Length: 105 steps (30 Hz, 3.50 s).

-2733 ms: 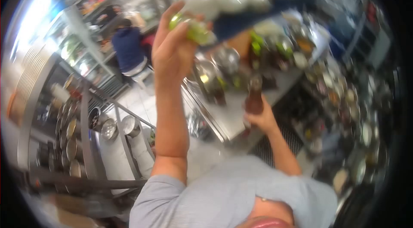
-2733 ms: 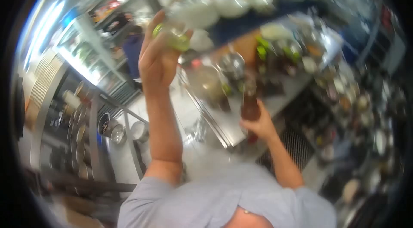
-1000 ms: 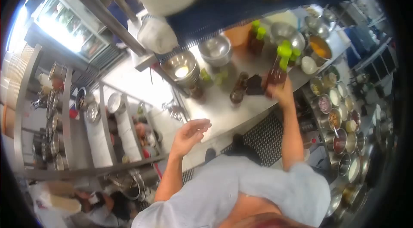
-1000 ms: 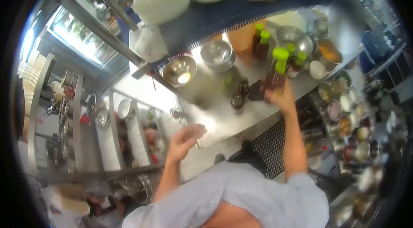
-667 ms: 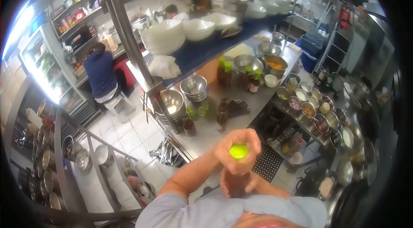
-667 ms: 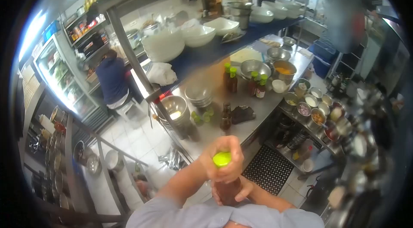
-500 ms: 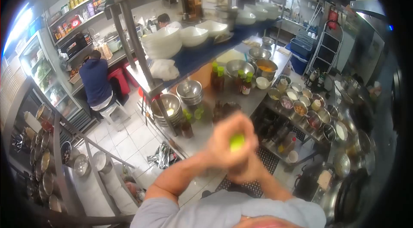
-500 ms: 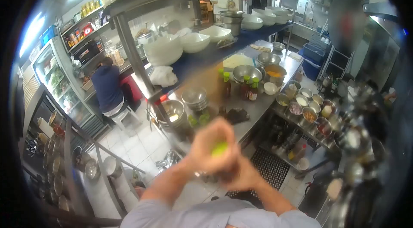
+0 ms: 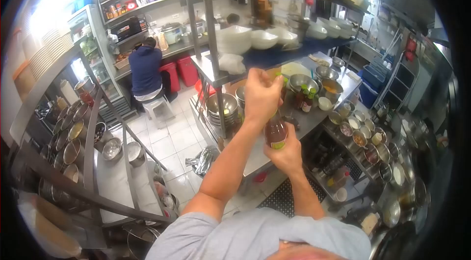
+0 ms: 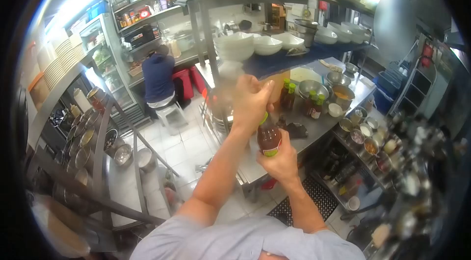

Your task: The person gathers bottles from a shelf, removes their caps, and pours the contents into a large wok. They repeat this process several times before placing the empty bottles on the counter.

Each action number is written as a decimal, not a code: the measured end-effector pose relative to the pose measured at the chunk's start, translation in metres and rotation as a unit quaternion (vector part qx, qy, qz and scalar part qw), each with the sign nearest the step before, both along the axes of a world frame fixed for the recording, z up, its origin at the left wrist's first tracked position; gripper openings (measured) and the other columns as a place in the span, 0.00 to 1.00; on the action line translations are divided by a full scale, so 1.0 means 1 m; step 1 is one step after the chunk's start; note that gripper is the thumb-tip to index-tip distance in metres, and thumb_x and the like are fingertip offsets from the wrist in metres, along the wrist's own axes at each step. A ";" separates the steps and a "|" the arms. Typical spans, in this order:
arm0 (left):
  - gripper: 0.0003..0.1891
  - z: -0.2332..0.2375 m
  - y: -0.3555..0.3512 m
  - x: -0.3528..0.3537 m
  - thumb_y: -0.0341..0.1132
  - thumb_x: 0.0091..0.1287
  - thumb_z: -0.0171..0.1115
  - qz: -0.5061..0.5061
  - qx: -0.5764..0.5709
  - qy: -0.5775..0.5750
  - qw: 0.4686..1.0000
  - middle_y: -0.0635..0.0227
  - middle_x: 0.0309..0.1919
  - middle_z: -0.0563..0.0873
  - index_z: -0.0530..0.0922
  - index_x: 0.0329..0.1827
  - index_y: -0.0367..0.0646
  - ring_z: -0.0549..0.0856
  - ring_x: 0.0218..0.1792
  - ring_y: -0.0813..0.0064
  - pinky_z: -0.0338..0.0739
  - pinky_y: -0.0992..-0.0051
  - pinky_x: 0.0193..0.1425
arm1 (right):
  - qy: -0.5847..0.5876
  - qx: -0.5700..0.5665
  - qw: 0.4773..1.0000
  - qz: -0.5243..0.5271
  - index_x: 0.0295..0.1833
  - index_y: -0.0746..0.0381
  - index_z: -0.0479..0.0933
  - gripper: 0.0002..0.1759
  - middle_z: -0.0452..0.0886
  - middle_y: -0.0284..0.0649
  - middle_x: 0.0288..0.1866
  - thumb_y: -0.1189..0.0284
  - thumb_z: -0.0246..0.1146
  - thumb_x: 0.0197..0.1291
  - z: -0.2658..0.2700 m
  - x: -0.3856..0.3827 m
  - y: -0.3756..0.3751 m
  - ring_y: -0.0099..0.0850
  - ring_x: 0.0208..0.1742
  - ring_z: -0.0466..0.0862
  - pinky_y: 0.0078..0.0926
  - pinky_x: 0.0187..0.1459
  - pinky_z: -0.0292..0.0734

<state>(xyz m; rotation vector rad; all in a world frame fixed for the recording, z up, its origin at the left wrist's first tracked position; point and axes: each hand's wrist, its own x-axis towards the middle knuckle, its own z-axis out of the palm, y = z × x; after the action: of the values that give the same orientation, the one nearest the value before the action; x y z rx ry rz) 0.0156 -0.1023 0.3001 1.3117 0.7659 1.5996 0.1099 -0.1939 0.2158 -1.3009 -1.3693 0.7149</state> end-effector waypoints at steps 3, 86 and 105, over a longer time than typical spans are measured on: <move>0.16 0.014 0.051 -0.049 0.33 0.65 0.70 0.182 0.289 0.140 0.930 0.66 0.25 0.79 0.70 0.43 0.37 0.78 0.19 0.79 0.70 0.77 0.20 | 0.104 -0.029 0.973 0.203 0.63 0.64 0.71 0.38 0.82 0.36 0.50 0.73 0.76 0.43 -0.028 0.022 0.004 0.25 0.50 0.81 0.28 0.54 0.77; 0.16 -0.043 0.019 0.059 0.30 0.64 0.66 -0.014 0.039 0.166 0.985 0.66 0.30 0.83 0.72 0.51 0.38 0.86 0.30 0.75 0.79 0.74 0.34 | 0.136 0.087 0.987 -0.015 0.59 0.67 0.71 0.36 0.84 0.46 0.45 0.69 0.77 0.44 -0.063 0.032 0.030 0.39 0.46 0.87 0.35 0.51 0.82; 0.19 -0.007 -0.001 0.061 0.31 0.66 0.69 -0.008 0.099 0.150 0.984 0.65 0.29 0.82 0.71 0.55 0.38 0.83 0.25 0.76 0.76 0.76 0.30 | 0.051 0.094 0.994 -0.034 0.63 0.65 0.70 0.36 0.83 0.40 0.50 0.72 0.77 0.47 -0.028 0.045 0.027 0.31 0.50 0.84 0.28 0.53 0.80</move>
<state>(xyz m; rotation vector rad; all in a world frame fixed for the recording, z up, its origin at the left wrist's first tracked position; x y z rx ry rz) 0.0762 -0.1037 0.2931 1.7260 0.7875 1.5132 0.1548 -0.1668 0.1875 -1.1404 -1.2722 0.5838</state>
